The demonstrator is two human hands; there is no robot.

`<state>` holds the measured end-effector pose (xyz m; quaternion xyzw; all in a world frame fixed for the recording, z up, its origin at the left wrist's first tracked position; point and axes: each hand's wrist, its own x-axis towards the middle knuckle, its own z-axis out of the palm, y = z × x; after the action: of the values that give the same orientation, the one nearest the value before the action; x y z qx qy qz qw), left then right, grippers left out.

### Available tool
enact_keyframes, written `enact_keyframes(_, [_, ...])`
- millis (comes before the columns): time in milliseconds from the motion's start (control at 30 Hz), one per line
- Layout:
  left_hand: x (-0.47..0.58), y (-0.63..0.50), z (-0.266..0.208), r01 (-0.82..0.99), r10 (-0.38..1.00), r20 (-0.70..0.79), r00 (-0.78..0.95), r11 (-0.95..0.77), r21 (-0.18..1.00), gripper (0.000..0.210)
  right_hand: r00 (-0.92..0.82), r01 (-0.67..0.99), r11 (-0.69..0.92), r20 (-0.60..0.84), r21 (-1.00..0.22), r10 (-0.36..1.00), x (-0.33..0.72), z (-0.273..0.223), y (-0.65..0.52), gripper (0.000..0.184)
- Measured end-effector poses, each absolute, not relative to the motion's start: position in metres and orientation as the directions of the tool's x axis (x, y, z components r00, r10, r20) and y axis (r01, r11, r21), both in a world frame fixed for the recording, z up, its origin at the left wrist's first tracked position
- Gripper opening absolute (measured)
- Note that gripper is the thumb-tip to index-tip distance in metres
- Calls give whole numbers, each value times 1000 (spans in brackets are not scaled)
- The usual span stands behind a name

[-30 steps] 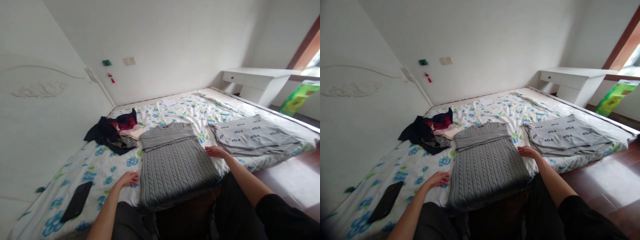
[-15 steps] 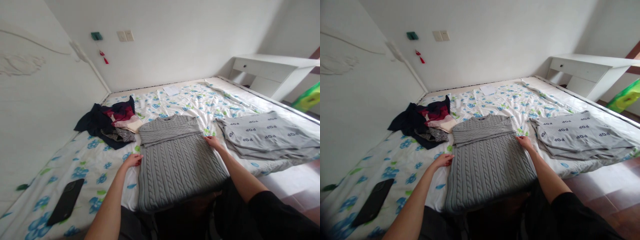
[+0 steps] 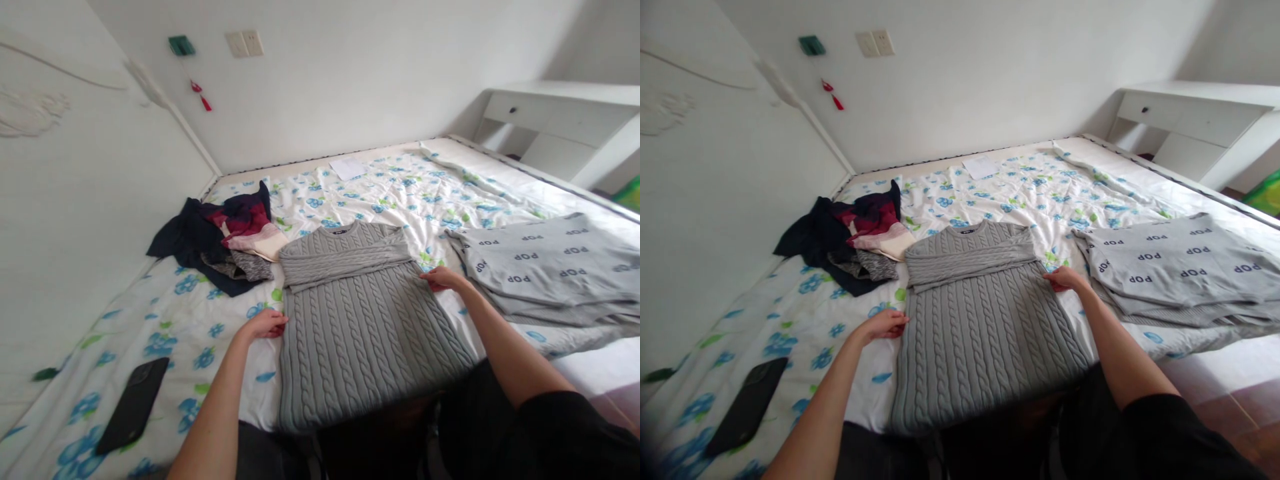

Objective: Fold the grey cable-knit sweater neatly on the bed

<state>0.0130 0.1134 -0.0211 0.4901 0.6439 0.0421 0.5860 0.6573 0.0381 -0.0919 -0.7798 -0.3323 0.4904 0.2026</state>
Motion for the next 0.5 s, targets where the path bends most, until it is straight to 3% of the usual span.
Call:
enact_keyframes(133, [17,111,-17,620,638,-750,171,522,586,61,124,199,-700,-691,-686,713,657,-83,27,39])
enact_keyframes(500, [17,105,-4,727,539,-825,167,498,473,51,-39,336,-669,-719,-663,694,656,-64,14,44])
